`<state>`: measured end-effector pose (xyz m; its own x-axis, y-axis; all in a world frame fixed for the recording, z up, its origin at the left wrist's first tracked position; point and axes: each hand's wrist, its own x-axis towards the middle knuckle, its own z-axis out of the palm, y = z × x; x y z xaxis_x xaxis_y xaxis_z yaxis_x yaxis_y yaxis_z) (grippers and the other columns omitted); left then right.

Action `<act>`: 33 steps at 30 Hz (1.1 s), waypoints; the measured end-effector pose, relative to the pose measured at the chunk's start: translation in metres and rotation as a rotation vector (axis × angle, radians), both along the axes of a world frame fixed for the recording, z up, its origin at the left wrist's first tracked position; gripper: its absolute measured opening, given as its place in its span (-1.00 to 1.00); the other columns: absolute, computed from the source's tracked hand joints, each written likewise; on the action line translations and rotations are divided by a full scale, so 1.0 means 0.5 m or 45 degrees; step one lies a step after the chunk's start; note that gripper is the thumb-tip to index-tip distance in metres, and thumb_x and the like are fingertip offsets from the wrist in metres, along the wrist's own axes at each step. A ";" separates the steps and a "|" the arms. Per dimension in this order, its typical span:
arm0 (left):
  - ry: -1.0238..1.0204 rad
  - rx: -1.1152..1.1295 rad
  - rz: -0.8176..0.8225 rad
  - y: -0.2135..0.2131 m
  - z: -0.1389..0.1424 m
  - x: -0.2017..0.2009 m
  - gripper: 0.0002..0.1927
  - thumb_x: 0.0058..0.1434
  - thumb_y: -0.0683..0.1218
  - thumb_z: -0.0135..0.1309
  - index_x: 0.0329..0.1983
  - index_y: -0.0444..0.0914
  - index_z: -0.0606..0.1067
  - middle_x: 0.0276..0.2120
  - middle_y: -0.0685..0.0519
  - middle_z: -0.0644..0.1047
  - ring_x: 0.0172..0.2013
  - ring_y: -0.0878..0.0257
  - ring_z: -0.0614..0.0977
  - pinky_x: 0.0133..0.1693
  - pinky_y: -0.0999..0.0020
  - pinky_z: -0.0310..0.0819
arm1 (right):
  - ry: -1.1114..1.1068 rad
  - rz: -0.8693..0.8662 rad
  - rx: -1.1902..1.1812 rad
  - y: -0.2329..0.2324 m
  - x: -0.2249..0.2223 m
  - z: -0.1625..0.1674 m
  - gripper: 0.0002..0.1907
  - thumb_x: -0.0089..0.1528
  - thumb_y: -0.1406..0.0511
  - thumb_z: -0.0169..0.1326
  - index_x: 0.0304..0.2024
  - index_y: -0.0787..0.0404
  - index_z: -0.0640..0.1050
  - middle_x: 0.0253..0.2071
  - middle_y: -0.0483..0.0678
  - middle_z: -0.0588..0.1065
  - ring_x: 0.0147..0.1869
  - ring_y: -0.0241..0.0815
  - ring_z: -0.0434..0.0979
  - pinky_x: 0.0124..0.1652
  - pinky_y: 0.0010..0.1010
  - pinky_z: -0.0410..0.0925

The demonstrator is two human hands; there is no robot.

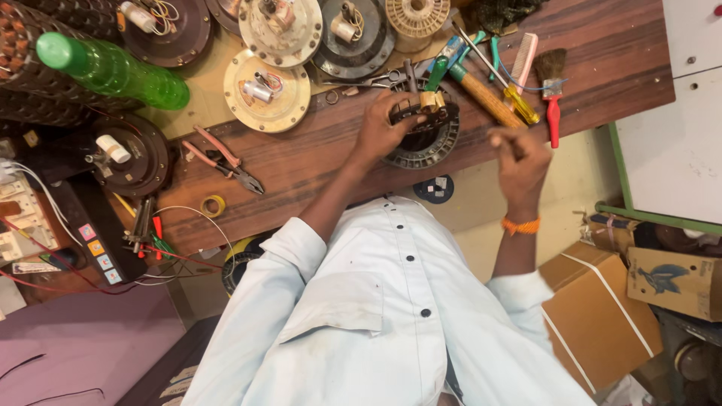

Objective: The person uses a green-handled screwdriver to repeatedly tap and adjust a small wooden block clamped to a motor stator on a workbench. The person holds the stator with the left hand while tapping with the right hand, then briefly inspects the assembly.

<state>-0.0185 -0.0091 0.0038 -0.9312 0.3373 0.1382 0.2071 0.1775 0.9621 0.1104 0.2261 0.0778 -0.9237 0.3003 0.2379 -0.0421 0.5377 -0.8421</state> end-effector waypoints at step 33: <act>-0.561 0.486 -0.376 -0.037 0.047 -0.048 0.00 0.21 0.23 0.24 0.51 -0.05 -0.11 0.03 -0.05 0.60 0.27 0.02 0.52 0.37 -0.11 0.22 | -0.412 1.014 0.758 -0.065 -0.469 0.199 -0.80 0.31 0.22 0.32 -0.14 0.22 0.68 -0.35 0.05 0.62 -0.44 -0.22 0.56 -0.42 -0.36 0.40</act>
